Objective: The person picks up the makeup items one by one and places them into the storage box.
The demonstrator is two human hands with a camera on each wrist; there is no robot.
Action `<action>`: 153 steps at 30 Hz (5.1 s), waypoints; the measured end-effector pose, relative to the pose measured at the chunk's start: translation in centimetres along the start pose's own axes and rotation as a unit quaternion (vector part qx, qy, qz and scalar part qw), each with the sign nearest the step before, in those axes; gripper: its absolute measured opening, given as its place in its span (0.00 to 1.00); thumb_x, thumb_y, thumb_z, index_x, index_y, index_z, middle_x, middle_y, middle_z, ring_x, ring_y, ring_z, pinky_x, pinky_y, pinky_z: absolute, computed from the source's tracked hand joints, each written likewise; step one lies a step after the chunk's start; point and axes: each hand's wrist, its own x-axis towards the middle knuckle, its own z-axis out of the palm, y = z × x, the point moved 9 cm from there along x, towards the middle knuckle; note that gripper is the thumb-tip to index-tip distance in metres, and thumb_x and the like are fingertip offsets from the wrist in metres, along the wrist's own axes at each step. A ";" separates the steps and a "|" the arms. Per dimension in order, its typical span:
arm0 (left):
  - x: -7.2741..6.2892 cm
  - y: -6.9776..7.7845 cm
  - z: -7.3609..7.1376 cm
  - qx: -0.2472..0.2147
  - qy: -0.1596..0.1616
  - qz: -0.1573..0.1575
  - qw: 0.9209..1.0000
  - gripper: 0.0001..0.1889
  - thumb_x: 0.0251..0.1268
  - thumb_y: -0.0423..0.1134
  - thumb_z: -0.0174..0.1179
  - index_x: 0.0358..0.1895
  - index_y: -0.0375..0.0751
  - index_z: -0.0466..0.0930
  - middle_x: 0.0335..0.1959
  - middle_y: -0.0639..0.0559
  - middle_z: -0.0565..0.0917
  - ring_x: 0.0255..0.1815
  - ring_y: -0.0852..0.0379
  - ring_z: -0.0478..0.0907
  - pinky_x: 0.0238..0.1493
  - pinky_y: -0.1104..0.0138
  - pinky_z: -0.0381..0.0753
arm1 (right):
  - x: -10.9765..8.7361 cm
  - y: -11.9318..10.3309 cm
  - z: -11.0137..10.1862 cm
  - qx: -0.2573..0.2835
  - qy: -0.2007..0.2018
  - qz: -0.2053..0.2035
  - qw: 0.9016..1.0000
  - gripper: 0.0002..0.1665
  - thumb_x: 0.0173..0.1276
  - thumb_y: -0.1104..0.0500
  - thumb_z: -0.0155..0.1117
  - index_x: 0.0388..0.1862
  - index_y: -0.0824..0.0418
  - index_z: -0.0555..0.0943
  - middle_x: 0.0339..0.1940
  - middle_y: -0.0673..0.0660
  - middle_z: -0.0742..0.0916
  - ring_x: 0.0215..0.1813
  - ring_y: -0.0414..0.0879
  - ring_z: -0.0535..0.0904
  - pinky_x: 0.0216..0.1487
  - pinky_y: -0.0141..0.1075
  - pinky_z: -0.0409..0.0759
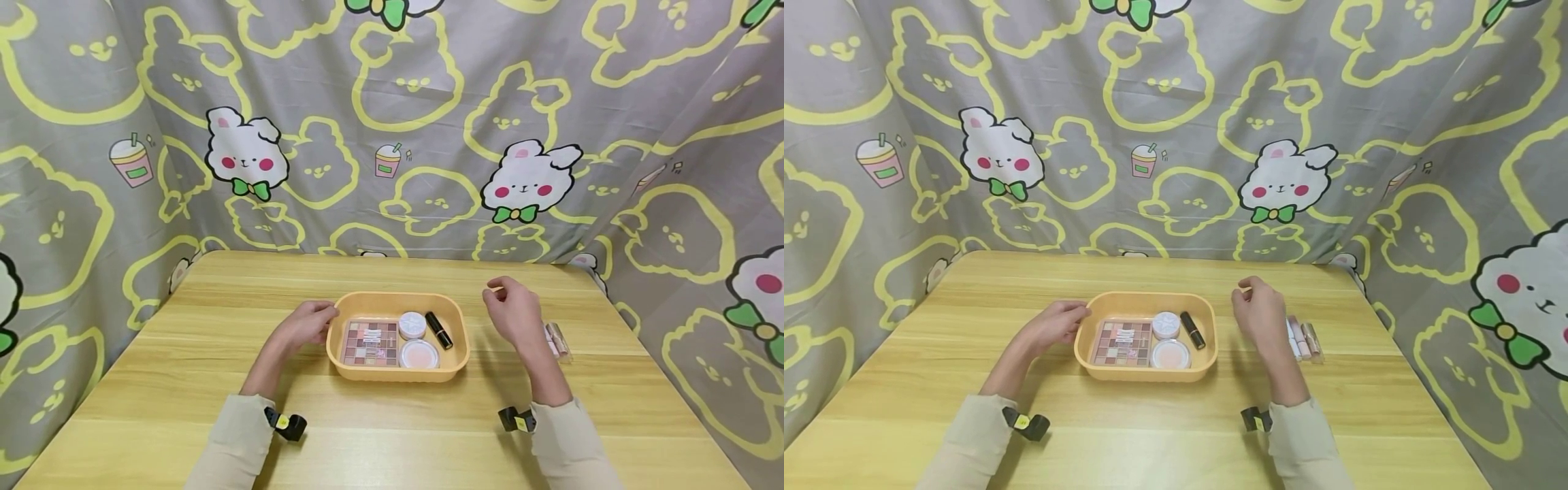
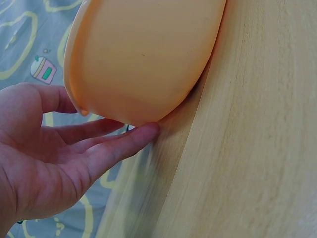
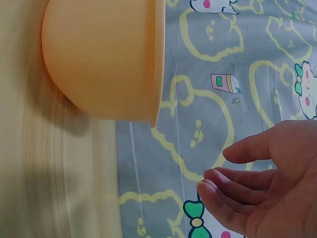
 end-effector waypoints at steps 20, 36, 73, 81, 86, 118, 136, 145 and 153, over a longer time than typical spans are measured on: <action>-0.1 0.0 0.1 -0.002 -0.002 -0.001 1.000 0.30 0.80 0.43 0.46 0.77 0.28 0.59 0.66 0.32 0.75 0.65 0.42 0.77 0.56 0.59 0.84 | 0.7 2.4 -1.4 0.001 0.015 0.028 1.000 0.21 0.74 0.56 0.55 0.57 0.67 0.82 0.46 0.69 0.88 0.47 0.62 0.84 0.47 0.52 0.80; -0.1 0.1 0.0 -0.001 0.000 0.000 1.000 0.30 0.80 0.43 0.46 0.77 0.29 0.59 0.64 0.33 0.76 0.61 0.47 0.79 0.51 0.63 0.85 | 1.1 5.4 -1.8 0.000 -0.007 0.059 0.998 0.23 0.73 0.55 0.57 0.58 0.70 0.80 0.48 0.71 0.87 0.46 0.61 0.83 0.42 0.45 0.79; 0.0 0.0 0.0 -0.002 0.001 -0.002 1.000 0.29 0.79 0.43 0.47 0.76 0.30 0.62 0.64 0.33 0.77 0.61 0.46 0.80 0.52 0.61 0.85 | 1.1 10.8 -0.1 -0.098 -0.142 0.109 0.979 0.34 0.77 0.51 0.49 0.66 0.81 0.69 0.66 0.80 0.74 0.65 0.77 0.69 0.65 0.63 0.71; 0.0 0.0 0.1 0.002 -0.002 0.001 1.000 0.29 0.80 0.43 0.46 0.76 0.29 0.61 0.66 0.32 0.76 0.64 0.42 0.78 0.54 0.60 0.85 | 1.2 10.9 -0.1 -0.111 -0.160 0.095 0.976 0.32 0.74 0.53 0.52 0.62 0.81 0.72 0.61 0.79 0.78 0.59 0.74 0.75 0.59 0.60 0.76; 0.0 0.1 0.1 0.001 -0.003 0.000 1.000 0.29 0.80 0.44 0.46 0.76 0.29 0.61 0.65 0.32 0.76 0.62 0.45 0.79 0.51 0.62 0.85 | 1.2 11.0 0.1 -0.112 -0.166 0.096 0.975 0.32 0.72 0.53 0.54 0.61 0.82 0.72 0.58 0.79 0.79 0.53 0.70 0.78 0.53 0.56 0.80; 0.0 -0.1 0.0 -0.001 0.001 -0.008 1.000 0.30 0.80 0.43 0.46 0.77 0.28 0.59 0.67 0.31 0.74 0.67 0.40 0.76 0.56 0.58 0.84 | 1.0 10.5 1.5 -0.112 -0.179 0.105 0.972 0.36 0.60 0.62 0.65 0.63 0.82 0.71 0.56 0.80 0.79 0.48 0.64 0.78 0.49 0.52 0.82; -0.1 0.0 0.1 -0.004 -0.003 -0.005 1.000 0.31 0.80 0.43 0.46 0.77 0.28 0.58 0.67 0.31 0.74 0.64 0.43 0.78 0.54 0.60 0.85 | 0.7 10.0 2.0 -0.109 -0.168 0.105 0.974 0.29 0.58 0.64 0.66 0.56 0.81 0.75 0.43 0.75 0.83 0.37 0.57 0.80 0.31 0.39 0.82; -0.1 0.0 0.1 -0.004 -0.007 0.002 1.000 0.30 0.80 0.42 0.46 0.76 0.28 0.59 0.66 0.32 0.75 0.63 0.43 0.78 0.53 0.60 0.86 | 0.5 10.2 2.3 -0.097 -0.178 0.118 0.972 0.16 0.60 0.66 0.65 0.43 0.78 0.80 0.32 0.68 0.83 0.26 0.50 0.79 0.23 0.35 0.80; 0.1 -0.2 0.0 -0.004 -0.005 0.003 1.000 0.29 0.80 0.42 0.45 0.76 0.28 0.59 0.67 0.32 0.74 0.66 0.42 0.77 0.55 0.59 0.85 | 0.5 10.3 2.3 -0.102 -0.175 0.117 0.972 0.12 0.59 0.65 0.65 0.37 0.76 0.81 0.29 0.65 0.83 0.24 0.49 0.78 0.23 0.34 0.78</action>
